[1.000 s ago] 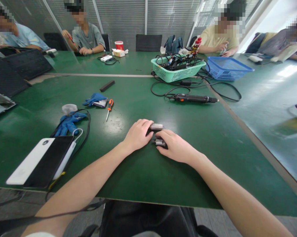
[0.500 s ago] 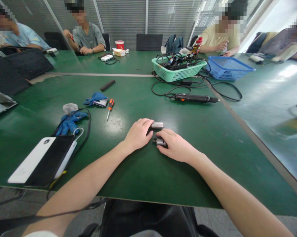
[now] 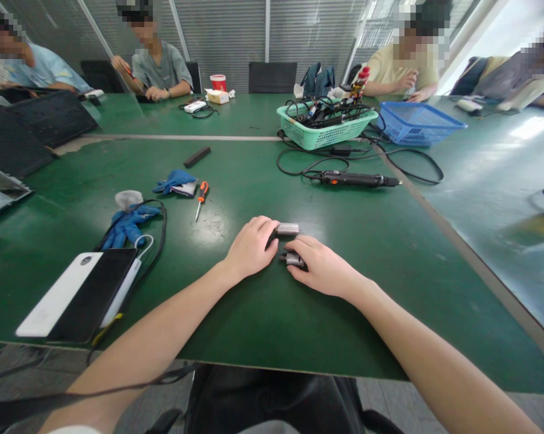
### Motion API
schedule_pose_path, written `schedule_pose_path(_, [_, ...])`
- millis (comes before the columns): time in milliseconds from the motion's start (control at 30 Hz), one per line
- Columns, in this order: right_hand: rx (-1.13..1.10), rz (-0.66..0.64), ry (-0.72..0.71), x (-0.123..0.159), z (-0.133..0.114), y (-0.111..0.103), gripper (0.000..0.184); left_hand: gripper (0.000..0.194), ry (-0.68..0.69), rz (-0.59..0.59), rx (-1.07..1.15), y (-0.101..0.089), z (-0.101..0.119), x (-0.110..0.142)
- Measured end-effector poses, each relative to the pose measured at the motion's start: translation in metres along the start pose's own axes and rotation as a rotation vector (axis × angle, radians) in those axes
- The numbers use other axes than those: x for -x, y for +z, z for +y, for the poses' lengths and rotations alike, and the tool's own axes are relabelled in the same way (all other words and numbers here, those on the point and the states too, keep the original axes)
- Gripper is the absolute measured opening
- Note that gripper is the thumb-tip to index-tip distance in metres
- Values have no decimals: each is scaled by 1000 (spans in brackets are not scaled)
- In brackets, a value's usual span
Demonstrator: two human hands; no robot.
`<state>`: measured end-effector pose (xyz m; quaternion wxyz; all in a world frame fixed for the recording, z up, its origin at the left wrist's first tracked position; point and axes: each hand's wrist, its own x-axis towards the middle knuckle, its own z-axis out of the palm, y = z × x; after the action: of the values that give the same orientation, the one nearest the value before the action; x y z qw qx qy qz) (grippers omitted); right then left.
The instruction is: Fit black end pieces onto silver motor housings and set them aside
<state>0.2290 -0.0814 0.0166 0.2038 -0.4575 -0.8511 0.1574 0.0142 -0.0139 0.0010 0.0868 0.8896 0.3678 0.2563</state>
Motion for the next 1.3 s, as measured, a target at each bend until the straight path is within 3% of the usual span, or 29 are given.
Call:
schedule_pose_path(133, [-5, 11, -4, 0, 1, 1, 26, 24, 56, -14, 2, -6, 2, 7])
schedule_pose_path(300, [-18, 23, 6, -1, 2, 4, 21, 8, 140, -155, 4, -10, 8, 11])
schedule_pose_path(467, [-13, 29, 2, -2, 1, 5, 17, 12, 162, -252, -24, -9, 12, 10])
schedule_pose_path(1300, [8, 20, 3, 0, 0, 4, 15, 15, 212, -291, 13, -7, 9, 10])
